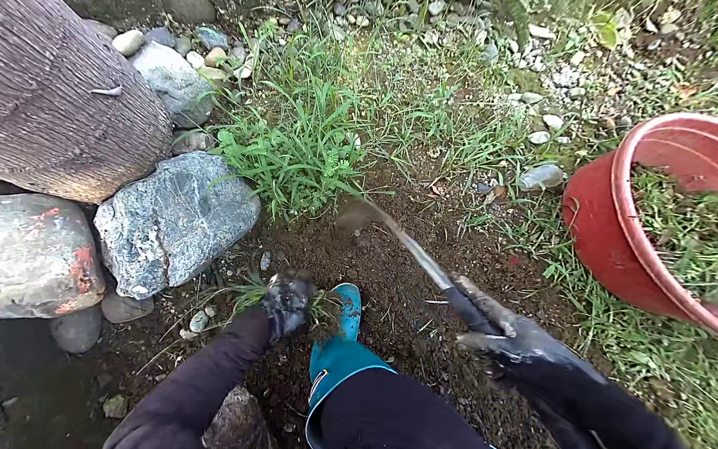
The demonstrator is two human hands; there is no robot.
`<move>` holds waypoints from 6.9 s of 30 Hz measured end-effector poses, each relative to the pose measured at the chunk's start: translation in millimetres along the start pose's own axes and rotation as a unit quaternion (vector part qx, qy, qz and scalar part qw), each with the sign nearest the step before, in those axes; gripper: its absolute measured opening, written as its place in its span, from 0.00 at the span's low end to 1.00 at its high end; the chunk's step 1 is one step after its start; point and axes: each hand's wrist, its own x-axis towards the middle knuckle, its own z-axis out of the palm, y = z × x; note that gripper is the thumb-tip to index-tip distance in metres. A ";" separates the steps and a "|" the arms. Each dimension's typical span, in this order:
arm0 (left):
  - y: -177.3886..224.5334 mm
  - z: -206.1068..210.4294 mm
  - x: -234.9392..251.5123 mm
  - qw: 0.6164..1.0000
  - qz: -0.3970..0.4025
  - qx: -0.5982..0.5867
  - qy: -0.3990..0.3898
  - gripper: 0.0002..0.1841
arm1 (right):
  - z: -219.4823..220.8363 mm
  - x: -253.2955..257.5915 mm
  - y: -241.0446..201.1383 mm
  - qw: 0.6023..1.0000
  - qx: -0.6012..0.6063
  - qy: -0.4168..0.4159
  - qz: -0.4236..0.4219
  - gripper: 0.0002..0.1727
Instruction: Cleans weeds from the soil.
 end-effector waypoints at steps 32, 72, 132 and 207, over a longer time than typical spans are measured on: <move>-18.6 -32.7 -3.2 0.967 -0.139 -0.151 0.150 0.23 | -75.8 0.8 24.9 0.897 -0.426 0.114 0.021 0.51; 62.1 -111.6 182.3 0.966 -0.248 -0.025 0.074 0.26 | -68.7 1.6 20.0 0.911 -0.394 0.116 0.034 0.49; -1.5 -94.4 173.5 0.958 -0.251 -0.039 0.137 0.20 | 42.6 104.0 -36.8 0.938 0.301 0.162 -0.066 0.42; -52.5 -130.3 138.4 0.935 -0.329 -0.060 0.118 0.32 | 68.6 124.1 -11.4 0.994 -0.066 0.016 -0.085 0.59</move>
